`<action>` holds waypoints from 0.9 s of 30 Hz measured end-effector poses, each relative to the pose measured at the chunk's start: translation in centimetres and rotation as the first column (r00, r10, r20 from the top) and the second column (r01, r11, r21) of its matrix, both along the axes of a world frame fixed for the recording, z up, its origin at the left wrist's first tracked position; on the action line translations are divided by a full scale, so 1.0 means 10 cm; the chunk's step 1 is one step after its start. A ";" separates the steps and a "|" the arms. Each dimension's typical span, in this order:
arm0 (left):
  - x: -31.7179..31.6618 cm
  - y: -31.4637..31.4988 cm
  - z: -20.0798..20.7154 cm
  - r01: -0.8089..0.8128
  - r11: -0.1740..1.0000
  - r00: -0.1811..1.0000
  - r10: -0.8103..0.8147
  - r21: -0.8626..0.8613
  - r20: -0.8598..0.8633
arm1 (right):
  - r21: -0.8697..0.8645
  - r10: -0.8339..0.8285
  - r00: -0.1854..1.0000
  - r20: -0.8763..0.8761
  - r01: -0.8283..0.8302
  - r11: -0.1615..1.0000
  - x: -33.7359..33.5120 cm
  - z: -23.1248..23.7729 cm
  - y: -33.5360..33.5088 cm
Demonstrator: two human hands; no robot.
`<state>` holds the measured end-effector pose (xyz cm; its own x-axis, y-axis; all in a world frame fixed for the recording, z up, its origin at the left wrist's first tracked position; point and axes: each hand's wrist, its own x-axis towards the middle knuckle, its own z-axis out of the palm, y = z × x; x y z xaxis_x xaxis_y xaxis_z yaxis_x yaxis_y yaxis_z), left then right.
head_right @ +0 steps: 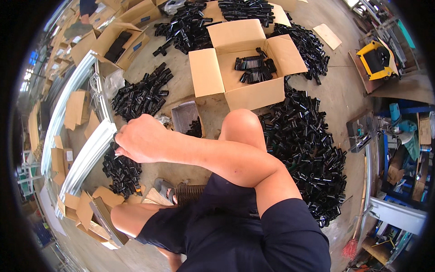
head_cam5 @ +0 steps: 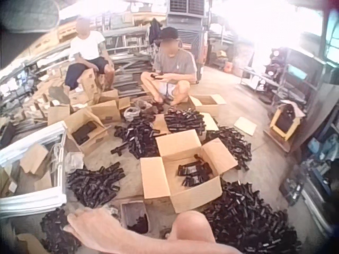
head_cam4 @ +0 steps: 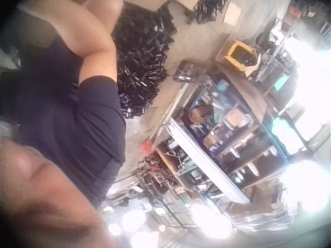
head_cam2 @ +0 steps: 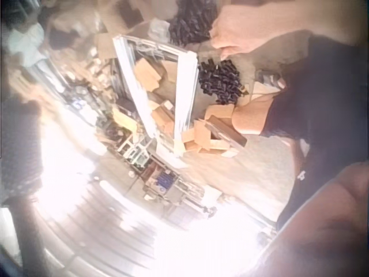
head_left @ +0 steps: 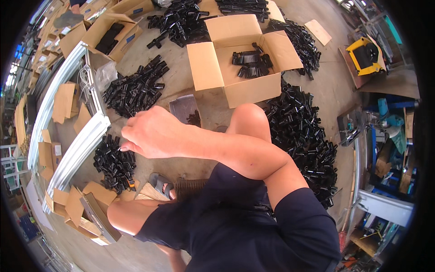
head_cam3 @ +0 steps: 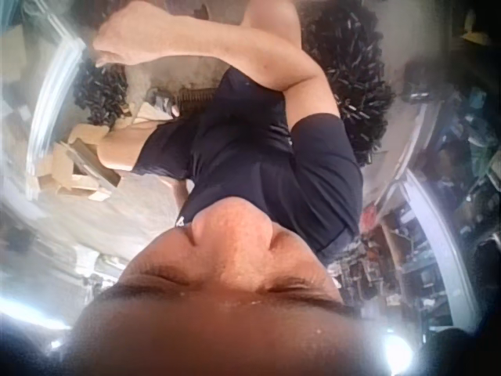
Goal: The person assembles black metal components by picking up small pins from a container and inserting them into holes on the black brackets.
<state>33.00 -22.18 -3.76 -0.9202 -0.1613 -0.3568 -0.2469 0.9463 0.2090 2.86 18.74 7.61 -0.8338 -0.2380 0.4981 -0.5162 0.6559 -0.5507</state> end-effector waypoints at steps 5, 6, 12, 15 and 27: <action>-0.35 0.59 0.41 -0.332 0.136 0.788 0.583 0.933 0.196 | 0.010 0.079 0.994 0.072 -0.079 0.997 0.00 0.00 -0.09; -0.49 0.68 0.50 -0.259 -0.009 0.780 0.587 0.966 0.215 | 0.008 0.076 0.994 0.079 -0.076 0.997 0.00 -0.04 -0.12; -1.04 0.49 0.46 -0.353 0.372 0.630 0.773 0.858 -0.076 | 0.156 0.231 0.964 0.135 -0.251 0.955 -0.23 -0.48 -0.82; -1.35 0.47 0.34 -0.341 0.530 0.763 0.638 0.776 -0.101 | 0.188 0.368 0.877 0.308 -0.436 0.880 -0.28 -0.39 -1.37; -2.09 0.36 0.90 -0.111 0.919 0.931 0.229 0.379 -0.285 | 0.255 0.443 0.868 0.226 -0.491 0.833 0.17 0.02 -2.15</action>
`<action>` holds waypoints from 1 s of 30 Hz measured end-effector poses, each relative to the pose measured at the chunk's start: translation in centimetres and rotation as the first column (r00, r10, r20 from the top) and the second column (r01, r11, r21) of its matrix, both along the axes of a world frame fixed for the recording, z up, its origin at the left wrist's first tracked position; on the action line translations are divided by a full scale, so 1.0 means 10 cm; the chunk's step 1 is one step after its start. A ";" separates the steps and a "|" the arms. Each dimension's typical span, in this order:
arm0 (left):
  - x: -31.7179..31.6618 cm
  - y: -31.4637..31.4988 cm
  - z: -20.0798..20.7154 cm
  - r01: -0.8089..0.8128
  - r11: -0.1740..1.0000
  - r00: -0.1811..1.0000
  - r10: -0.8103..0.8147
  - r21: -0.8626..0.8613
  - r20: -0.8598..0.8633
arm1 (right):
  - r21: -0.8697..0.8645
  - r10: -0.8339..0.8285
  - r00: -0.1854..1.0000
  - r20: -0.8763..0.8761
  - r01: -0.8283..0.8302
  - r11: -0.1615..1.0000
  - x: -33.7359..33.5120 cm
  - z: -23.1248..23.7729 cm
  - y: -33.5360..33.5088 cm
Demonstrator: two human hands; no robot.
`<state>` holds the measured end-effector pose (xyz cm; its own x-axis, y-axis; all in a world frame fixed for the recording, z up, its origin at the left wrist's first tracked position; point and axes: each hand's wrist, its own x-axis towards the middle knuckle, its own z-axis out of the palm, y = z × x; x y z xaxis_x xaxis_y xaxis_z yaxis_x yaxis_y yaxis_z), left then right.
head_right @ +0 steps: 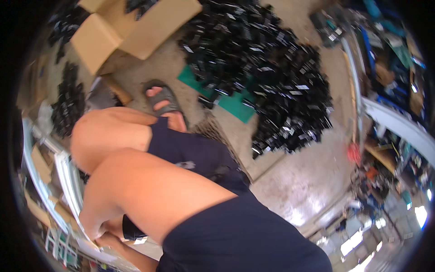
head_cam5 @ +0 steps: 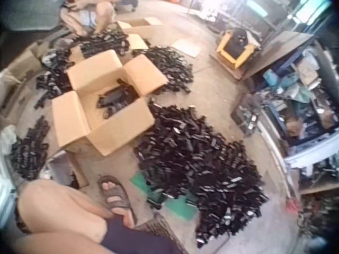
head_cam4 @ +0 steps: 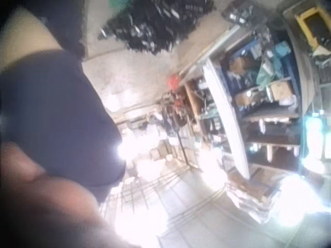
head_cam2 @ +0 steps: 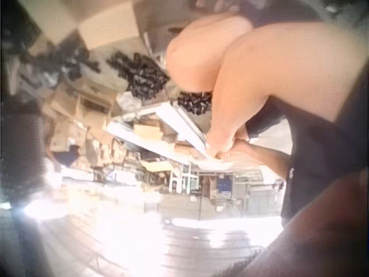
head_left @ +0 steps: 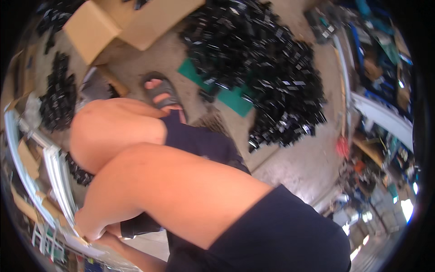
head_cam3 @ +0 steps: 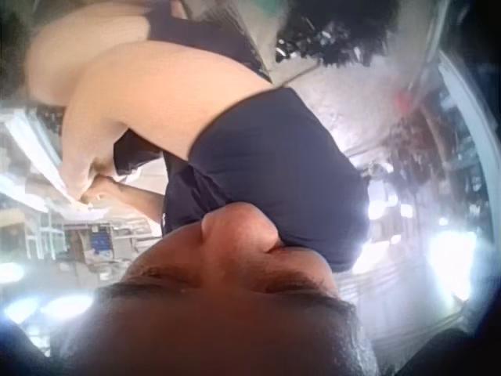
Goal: The person assembles black metal components by picking up small pins from a container and inserting them into holes on the black brackets.
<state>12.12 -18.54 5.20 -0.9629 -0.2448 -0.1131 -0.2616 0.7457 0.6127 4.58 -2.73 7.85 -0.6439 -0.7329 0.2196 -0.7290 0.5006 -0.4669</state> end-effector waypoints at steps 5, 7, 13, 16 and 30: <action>0.19 0.15 -0.25 0.503 0.812 0.859 -0.434 -0.297 0.271 | 0.096 -0.319 0.943 0.094 0.310 0.946 0.15 -0.17 0.05; 0.36 0.49 -0.33 0.717 0.516 0.692 -0.609 -0.468 0.387 | 0.091 -0.235 0.964 0.124 0.225 0.970 -0.01 -0.14 0.26; 0.25 0.90 -0.19 0.848 0.245 0.491 -0.696 -0.470 0.524 | -0.312 -0.325 0.939 0.111 0.344 0.886 -0.10 0.91 3.01; 0.23 0.94 -0.15 0.838 0.308 0.535 -0.623 -0.450 0.571 | -0.441 -0.729 0.676 -0.109 0.624 0.645 -0.46 0.80 3.94; -0.01 1.07 -0.31 0.776 0.466 0.630 -0.616 -0.426 0.473 | 0.325 -0.907 -0.255 0.334 0.935 -0.143 -0.63 -2.86 5.66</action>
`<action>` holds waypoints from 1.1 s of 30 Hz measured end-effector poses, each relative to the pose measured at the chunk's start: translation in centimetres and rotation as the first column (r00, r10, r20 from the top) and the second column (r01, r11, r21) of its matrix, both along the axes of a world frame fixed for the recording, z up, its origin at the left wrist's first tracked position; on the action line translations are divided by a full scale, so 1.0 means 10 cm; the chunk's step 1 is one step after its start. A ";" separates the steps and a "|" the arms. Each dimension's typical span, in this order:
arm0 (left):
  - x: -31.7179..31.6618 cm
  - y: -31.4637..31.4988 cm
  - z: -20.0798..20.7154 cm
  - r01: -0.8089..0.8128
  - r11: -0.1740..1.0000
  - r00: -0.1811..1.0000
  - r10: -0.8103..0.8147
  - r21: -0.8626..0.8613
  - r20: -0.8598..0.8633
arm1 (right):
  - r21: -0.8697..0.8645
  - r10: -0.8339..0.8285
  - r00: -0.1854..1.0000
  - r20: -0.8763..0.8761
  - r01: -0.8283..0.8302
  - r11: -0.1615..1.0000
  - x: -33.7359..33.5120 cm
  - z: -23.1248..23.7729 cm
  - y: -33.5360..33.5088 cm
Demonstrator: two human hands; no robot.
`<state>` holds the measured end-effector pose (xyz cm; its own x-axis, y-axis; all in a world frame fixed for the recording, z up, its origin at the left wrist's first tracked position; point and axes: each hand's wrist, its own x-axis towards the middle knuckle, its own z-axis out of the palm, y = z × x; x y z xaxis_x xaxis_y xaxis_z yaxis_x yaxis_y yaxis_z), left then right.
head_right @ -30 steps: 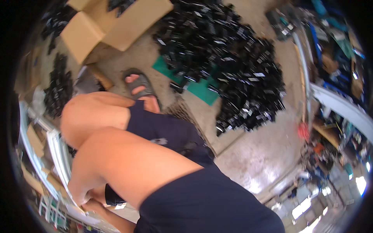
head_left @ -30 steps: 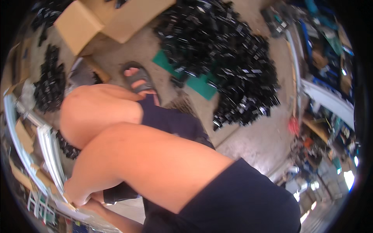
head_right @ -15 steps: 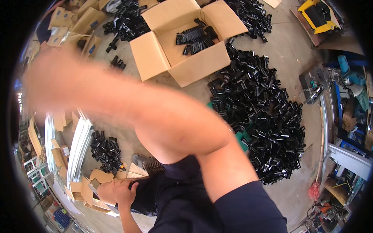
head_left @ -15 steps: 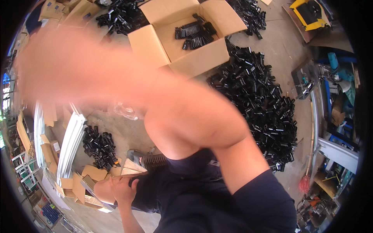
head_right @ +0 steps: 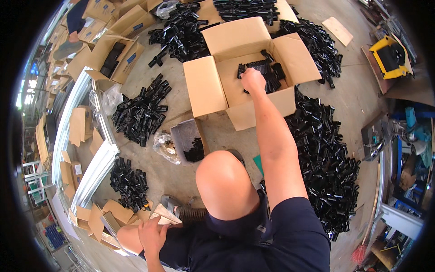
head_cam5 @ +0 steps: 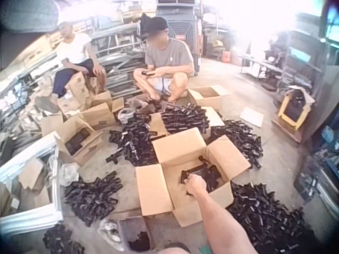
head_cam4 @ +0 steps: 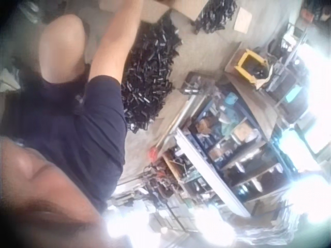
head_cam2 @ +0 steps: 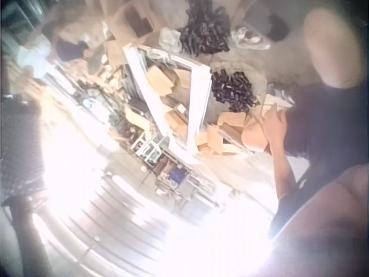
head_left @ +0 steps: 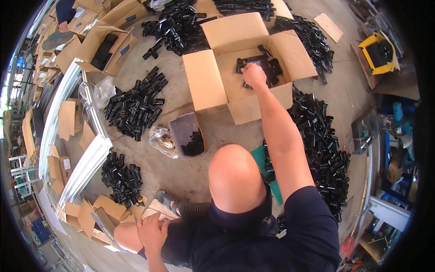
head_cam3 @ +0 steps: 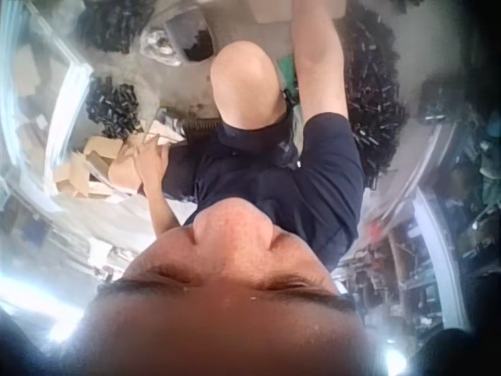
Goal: The person assembles black metal components by picking up small pins from a container and inserting them into holes on the black brackets.
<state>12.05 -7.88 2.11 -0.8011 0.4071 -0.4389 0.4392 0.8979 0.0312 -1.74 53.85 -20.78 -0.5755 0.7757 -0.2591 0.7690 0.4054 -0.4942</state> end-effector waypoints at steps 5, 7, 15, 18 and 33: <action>0.01 -0.06 -0.04 -0.022 0.999 1.000 0.022 -0.030 -0.001 | 0.154 -0.023 0.995 0.094 0.009 0.988 -0.26 -0.34 -0.01; 0.00 -0.08 -0.05 -0.051 0.998 0.999 0.051 -0.045 -0.001 | 0.298 0.011 0.987 0.162 -0.060 0.953 -0.36 -0.41 -0.07; -0.13 -0.05 -0.03 -0.115 0.993 0.993 0.115 0.010 0.026 | 0.215 0.068 0.978 0.196 -0.111 0.970 -0.58 -0.48 -0.12; -0.20 -0.01 -0.07 -0.139 0.981 0.990 0.133 0.138 0.052 | 0.052 -0.019 0.989 0.146 0.011 0.999 -0.53 -0.41 -0.18; -1.19 1.32 0.34 -0.574 -0.088 0.819 -0.077 0.814 0.569 | 0.137 0.738 0.509 -0.443 -0.776 0.616 0.04 2.94 -2.62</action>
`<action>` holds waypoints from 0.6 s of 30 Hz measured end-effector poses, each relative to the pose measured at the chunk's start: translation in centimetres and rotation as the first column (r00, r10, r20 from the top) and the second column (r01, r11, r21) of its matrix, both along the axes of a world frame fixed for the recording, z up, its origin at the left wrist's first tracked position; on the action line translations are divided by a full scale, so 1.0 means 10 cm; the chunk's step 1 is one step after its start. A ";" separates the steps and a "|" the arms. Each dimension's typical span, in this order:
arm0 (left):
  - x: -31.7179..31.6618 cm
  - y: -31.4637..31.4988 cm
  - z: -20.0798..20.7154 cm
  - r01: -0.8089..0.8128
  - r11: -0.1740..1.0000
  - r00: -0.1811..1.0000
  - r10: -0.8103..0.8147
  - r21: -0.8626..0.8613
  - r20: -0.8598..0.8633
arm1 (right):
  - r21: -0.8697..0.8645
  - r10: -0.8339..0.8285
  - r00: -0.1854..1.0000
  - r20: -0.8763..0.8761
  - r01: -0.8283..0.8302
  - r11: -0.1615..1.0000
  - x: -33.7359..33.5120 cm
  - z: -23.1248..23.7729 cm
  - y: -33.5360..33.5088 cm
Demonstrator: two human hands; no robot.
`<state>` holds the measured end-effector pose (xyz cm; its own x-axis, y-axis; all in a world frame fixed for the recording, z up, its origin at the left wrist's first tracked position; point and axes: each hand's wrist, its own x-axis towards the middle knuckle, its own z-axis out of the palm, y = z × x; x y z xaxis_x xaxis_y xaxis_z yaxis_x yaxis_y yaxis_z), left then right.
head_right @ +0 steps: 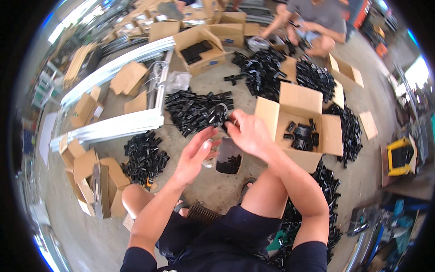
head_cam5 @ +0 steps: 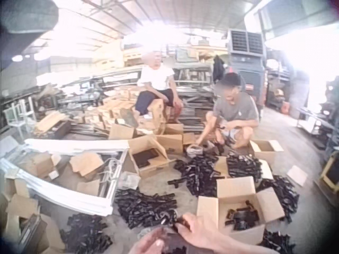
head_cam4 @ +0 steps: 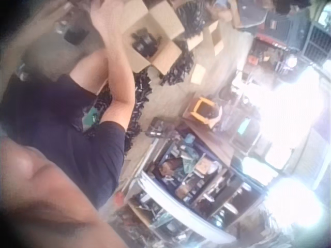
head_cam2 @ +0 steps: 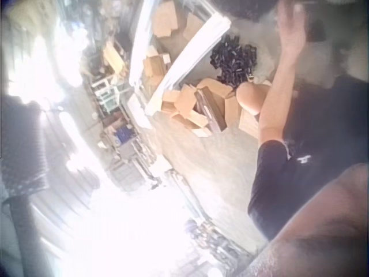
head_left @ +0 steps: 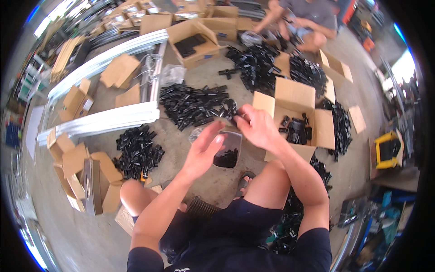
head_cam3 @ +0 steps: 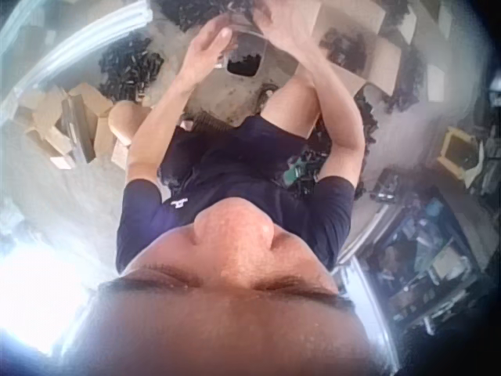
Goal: The person assembles black metal components by picking up small pins from a container and inserting them into holes on the black brackets.
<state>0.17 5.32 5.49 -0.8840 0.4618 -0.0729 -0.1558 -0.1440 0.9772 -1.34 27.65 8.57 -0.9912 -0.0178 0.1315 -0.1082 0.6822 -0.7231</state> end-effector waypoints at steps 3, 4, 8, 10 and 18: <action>0.09 -0.03 0.09 -0.177 0.940 0.951 0.088 0.291 0.295 | 0.183 0.102 0.982 -0.162 -0.071 0.981 0.23 0.22 -0.64; 0.14 -0.15 0.10 -0.190 0.924 0.953 0.093 0.332 0.287 | 0.184 0.159 0.958 -0.239 -0.116 0.976 0.30 0.23 -0.83; 0.18 -0.66 -0.04 -0.204 0.847 0.947 0.044 0.491 0.318 | -0.126 0.235 0.963 -0.133 -0.251 0.960 0.39 0.06 -1.32; 0.19 -0.78 -0.20 -0.299 0.833 0.902 0.087 0.467 0.422 | -0.322 0.236 0.972 -0.005 -0.225 0.919 0.38 -0.16 -1.46; 0.24 -1.03 -0.55 -0.443 0.728 0.831 0.116 0.523 0.544 | -0.313 0.258 0.966 -0.026 -0.253 0.915 0.29 -0.54 -1.91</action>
